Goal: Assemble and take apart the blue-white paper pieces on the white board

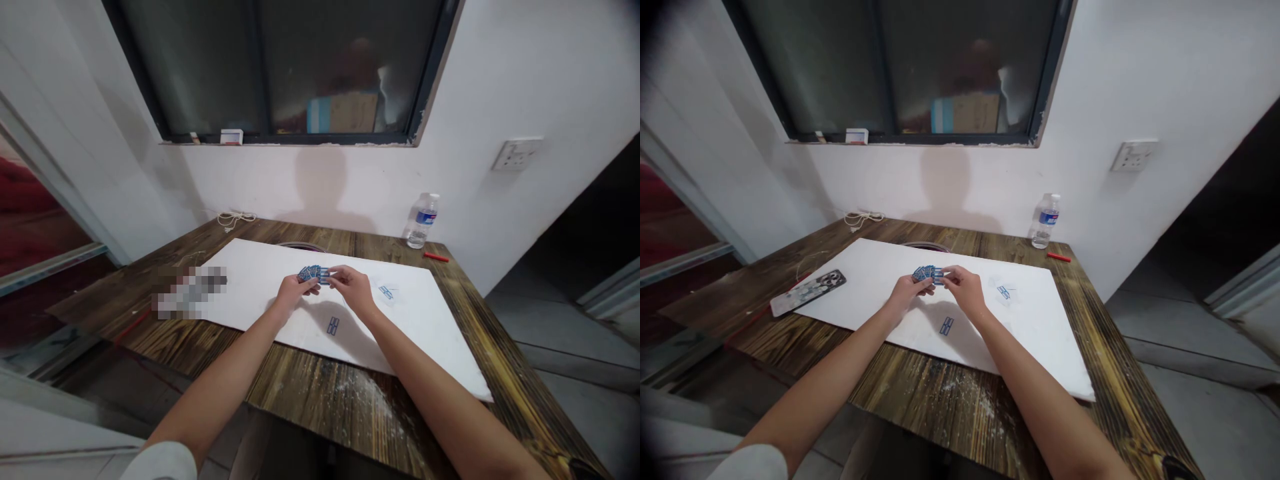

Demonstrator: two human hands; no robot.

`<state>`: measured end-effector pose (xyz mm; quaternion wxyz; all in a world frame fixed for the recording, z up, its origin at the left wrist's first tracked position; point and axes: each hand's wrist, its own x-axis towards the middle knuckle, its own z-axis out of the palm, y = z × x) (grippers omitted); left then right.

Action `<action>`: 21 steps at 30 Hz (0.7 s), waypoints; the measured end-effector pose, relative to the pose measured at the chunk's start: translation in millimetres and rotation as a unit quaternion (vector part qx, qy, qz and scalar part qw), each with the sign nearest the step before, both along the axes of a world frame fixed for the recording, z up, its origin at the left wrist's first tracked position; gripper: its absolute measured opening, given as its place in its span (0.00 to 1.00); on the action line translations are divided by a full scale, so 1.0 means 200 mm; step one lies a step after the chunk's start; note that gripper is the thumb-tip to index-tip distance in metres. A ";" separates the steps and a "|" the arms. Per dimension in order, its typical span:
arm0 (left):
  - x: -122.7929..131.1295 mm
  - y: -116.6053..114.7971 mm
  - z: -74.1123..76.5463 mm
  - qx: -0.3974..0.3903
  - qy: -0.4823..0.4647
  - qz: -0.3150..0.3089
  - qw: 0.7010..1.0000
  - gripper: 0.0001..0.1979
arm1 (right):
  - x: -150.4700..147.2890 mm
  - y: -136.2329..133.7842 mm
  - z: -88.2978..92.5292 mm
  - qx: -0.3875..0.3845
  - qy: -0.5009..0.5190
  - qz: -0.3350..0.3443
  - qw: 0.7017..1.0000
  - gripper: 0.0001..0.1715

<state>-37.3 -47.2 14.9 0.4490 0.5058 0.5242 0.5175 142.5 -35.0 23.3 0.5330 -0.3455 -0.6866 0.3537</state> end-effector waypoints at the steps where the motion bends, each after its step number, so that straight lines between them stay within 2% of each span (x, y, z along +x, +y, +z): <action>1: 0.00 0.00 0.00 0.002 0.001 -0.002 1.000 0.21 | -0.01 -0.01 -0.01 -0.021 0.018 -0.005 1.000 0.16; 5: 0.01 0.00 0.00 0.005 -0.005 -0.003 1.000 0.21 | -0.04 -0.03 -0.03 -0.071 0.061 -0.033 0.995 0.22; 12: 0.02 -0.02 0.02 -0.001 -0.013 0.001 1.000 0.20 | -0.05 -0.01 -0.06 -0.124 0.028 -0.080 0.989 0.20; 21: 0.02 -0.02 0.01 0.026 -0.026 -0.004 0.999 0.16 | -0.07 -0.03 -0.04 -0.191 0.110 -0.051 0.974 0.18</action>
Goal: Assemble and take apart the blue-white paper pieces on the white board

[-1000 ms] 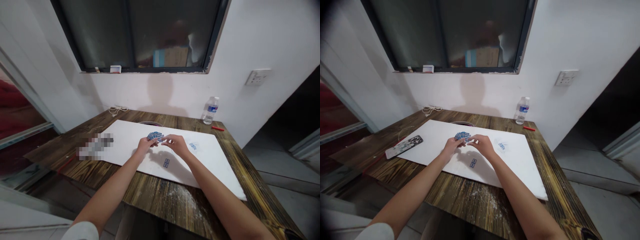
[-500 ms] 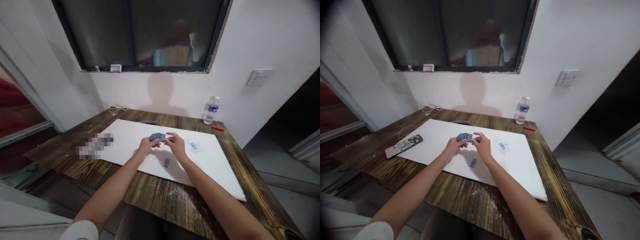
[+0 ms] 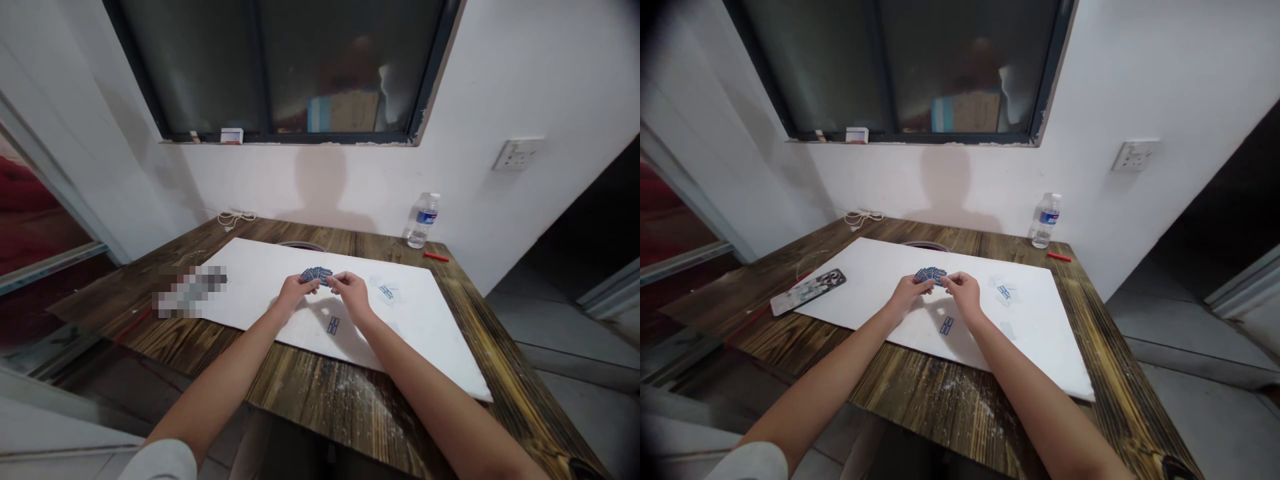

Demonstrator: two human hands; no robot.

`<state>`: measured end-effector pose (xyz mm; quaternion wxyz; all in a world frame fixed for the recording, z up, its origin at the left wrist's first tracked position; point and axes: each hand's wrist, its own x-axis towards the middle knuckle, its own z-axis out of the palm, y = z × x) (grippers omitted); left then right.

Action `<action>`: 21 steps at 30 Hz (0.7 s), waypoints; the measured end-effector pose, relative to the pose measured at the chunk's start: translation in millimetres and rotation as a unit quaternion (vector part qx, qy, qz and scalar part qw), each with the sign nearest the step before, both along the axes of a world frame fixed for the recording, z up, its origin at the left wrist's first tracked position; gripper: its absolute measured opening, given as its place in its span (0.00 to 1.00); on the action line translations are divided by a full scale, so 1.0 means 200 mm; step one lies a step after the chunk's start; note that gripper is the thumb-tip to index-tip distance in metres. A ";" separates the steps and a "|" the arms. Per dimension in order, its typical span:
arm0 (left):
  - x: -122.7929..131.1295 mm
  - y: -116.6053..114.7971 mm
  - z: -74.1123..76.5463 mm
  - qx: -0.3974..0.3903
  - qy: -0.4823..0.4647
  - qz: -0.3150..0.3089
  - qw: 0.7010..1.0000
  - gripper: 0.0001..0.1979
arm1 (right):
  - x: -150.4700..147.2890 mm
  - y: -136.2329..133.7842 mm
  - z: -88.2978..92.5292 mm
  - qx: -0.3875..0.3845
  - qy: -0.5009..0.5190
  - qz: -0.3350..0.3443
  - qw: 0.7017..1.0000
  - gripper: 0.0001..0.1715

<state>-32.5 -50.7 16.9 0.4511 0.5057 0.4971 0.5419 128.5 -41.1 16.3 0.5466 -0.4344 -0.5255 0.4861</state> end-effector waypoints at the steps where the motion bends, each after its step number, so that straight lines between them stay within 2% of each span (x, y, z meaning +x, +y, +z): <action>1: 0.00 0.00 0.00 -0.001 0.000 0.001 1.000 0.16 | 0.00 0.00 0.00 -0.002 0.004 0.000 1.000 0.18; 13: 0.00 0.00 -0.01 -0.018 0.003 0.015 1.000 0.17 | 0.00 0.01 -0.01 -0.004 -0.004 0.010 1.000 0.18; 21: 0.00 0.01 -0.01 -0.031 0.014 -0.004 0.999 0.19 | 0.01 0.03 -0.01 0.011 -0.061 0.025 0.998 0.23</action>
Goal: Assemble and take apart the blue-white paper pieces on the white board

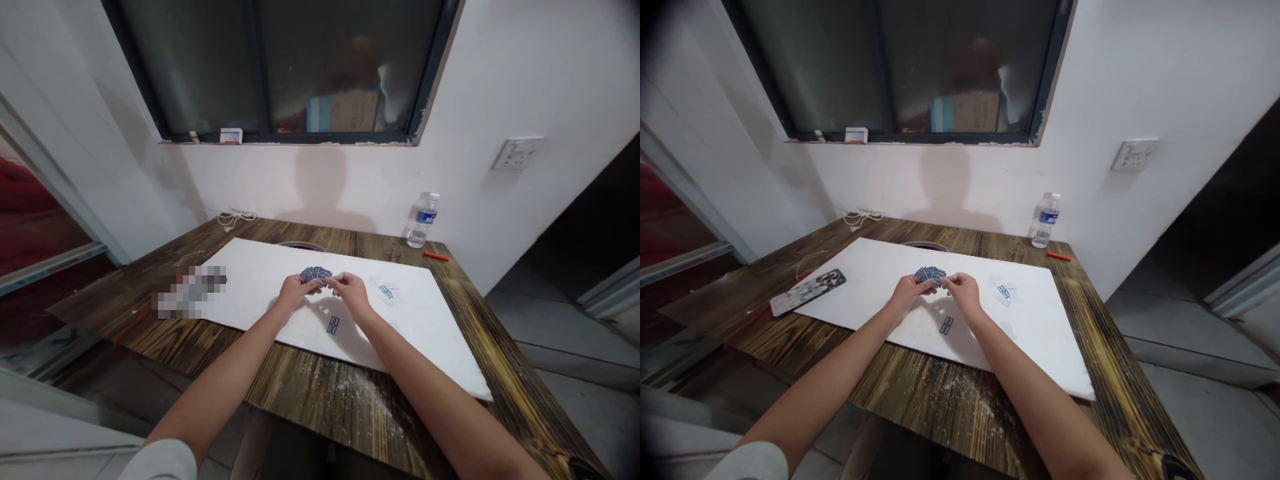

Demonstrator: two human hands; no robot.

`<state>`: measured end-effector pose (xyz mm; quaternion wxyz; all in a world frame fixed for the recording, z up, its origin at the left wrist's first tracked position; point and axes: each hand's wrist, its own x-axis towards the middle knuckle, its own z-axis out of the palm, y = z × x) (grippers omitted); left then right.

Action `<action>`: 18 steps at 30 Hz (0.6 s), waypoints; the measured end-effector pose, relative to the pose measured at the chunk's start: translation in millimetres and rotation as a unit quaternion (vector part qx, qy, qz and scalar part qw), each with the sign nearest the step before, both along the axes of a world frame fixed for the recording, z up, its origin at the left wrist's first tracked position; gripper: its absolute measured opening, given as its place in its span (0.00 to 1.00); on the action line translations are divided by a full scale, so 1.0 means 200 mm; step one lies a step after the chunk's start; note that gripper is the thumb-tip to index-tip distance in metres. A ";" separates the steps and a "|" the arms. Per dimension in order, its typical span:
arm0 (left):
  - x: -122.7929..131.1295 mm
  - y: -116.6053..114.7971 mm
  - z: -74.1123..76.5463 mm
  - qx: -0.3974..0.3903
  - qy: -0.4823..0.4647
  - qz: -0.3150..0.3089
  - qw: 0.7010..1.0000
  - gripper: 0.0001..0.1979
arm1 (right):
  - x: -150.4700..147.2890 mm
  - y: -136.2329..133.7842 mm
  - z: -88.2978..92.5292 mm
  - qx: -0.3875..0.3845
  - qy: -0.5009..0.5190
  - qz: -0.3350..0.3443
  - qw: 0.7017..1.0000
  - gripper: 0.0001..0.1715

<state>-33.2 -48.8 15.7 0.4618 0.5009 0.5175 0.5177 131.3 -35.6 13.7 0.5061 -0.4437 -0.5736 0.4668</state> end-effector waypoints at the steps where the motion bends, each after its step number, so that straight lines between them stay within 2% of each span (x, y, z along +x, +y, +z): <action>1: 0.00 0.00 0.00 0.003 0.003 0.006 1.000 0.19 | 0.01 0.01 0.01 0.002 -0.012 0.004 1.000 0.24; 4: -0.01 0.01 0.00 0.005 0.003 0.027 1.000 0.18 | 0.06 0.05 0.03 0.014 -0.060 0.005 0.998 0.24; 7: -0.01 0.01 -0.01 0.007 -0.005 0.034 0.999 0.18 | 0.14 0.10 0.06 0.059 -0.190 0.007 0.980 0.16; 9: -0.01 0.02 -0.02 0.009 -0.009 0.036 0.999 0.18 | 0.20 0.12 0.08 0.099 -0.320 0.026 0.942 0.11; 12: -0.02 0.02 -0.03 0.003 -0.009 0.038 0.999 0.18 | 0.27 0.12 0.10 0.099 -0.490 0.070 0.863 0.17; 14: -0.02 0.02 -0.03 0.004 -0.009 0.035 0.999 0.18 | 0.28 0.11 0.11 0.075 -0.554 0.097 0.823 0.21; 16: -0.02 0.02 -0.03 0.007 -0.011 0.035 0.999 0.19 | 0.28 0.10 0.11 0.063 -0.580 0.110 0.805 0.23; 18: -0.02 0.03 -0.03 0.009 -0.013 0.037 0.999 0.20 | 0.27 0.10 0.11 0.060 -0.584 0.119 0.801 0.22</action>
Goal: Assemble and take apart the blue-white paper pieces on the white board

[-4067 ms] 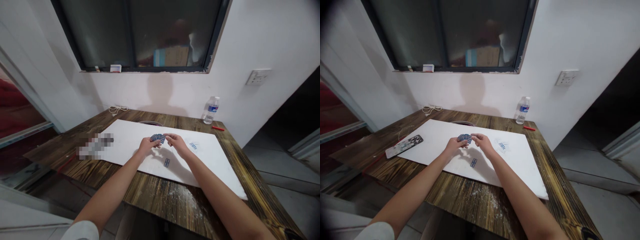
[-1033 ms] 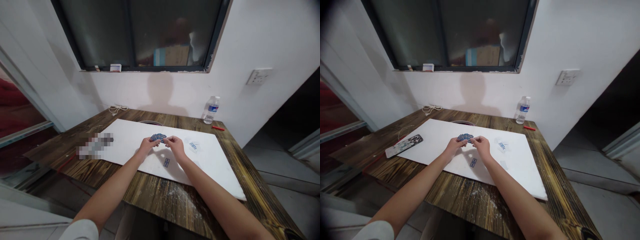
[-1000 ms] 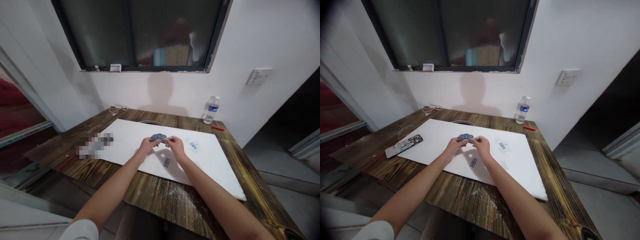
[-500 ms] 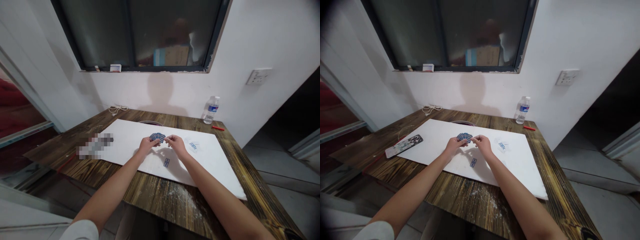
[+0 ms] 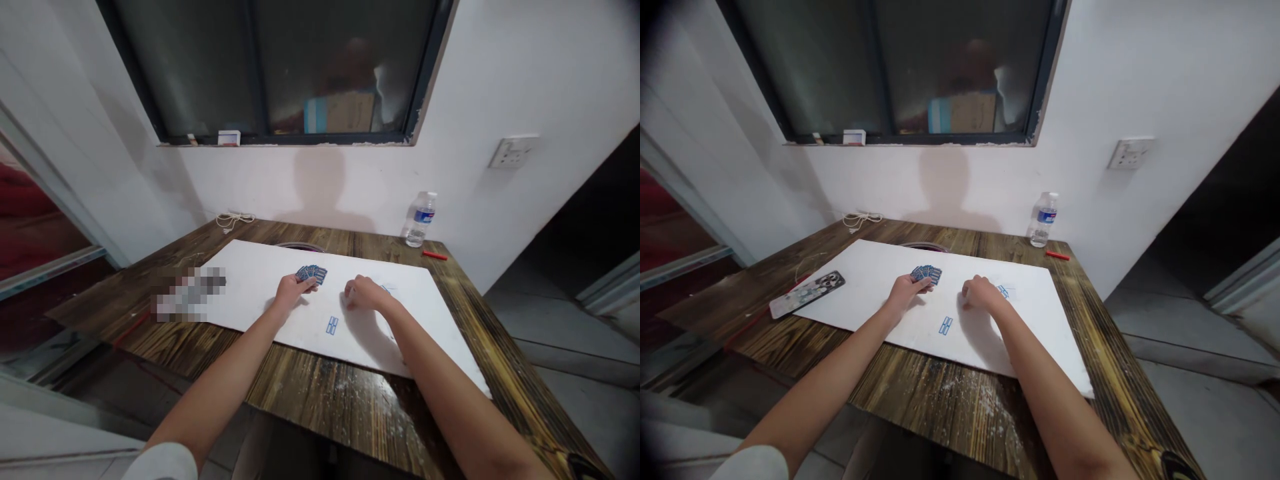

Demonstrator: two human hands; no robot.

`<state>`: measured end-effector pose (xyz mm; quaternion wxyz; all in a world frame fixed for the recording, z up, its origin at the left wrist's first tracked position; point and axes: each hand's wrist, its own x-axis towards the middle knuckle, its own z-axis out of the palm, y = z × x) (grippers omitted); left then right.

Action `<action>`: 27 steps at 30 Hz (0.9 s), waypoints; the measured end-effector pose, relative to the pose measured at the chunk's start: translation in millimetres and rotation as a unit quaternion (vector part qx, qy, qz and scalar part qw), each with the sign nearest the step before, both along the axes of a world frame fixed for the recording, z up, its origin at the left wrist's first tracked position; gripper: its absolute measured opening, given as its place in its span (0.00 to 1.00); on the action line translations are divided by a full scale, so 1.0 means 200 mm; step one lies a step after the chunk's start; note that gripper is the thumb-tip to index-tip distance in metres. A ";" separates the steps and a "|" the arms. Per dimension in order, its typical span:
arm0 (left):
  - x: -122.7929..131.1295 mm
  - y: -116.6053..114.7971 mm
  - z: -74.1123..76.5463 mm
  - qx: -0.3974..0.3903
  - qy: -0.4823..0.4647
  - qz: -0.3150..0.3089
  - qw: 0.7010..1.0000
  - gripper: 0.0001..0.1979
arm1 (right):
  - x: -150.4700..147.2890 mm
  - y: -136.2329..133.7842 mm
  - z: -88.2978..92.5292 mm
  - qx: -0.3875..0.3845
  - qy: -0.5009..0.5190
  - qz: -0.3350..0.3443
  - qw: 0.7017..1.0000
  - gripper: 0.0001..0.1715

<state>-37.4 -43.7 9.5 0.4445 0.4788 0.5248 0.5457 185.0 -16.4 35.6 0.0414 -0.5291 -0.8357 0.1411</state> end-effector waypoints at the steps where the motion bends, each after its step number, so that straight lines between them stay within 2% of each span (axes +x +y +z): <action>1: 0.00 0.00 0.00 -0.001 0.000 0.001 1.000 0.20 | 0.00 0.00 0.00 -0.005 0.000 0.004 1.000 0.20; 11: 0.00 0.00 0.00 -0.009 0.011 0.007 1.000 0.19 | 0.00 0.01 -0.01 -0.026 0.013 0.061 0.998 0.10; 17: -0.01 0.00 -0.01 -0.009 0.021 0.001 1.000 0.21 | 0.00 0.02 -0.02 -0.029 0.016 0.065 0.997 0.27; 27: -0.01 0.00 0.00 -0.015 0.032 0.006 0.999 0.19 | 0.02 0.02 -0.05 -0.043 -0.009 0.091 0.995 0.23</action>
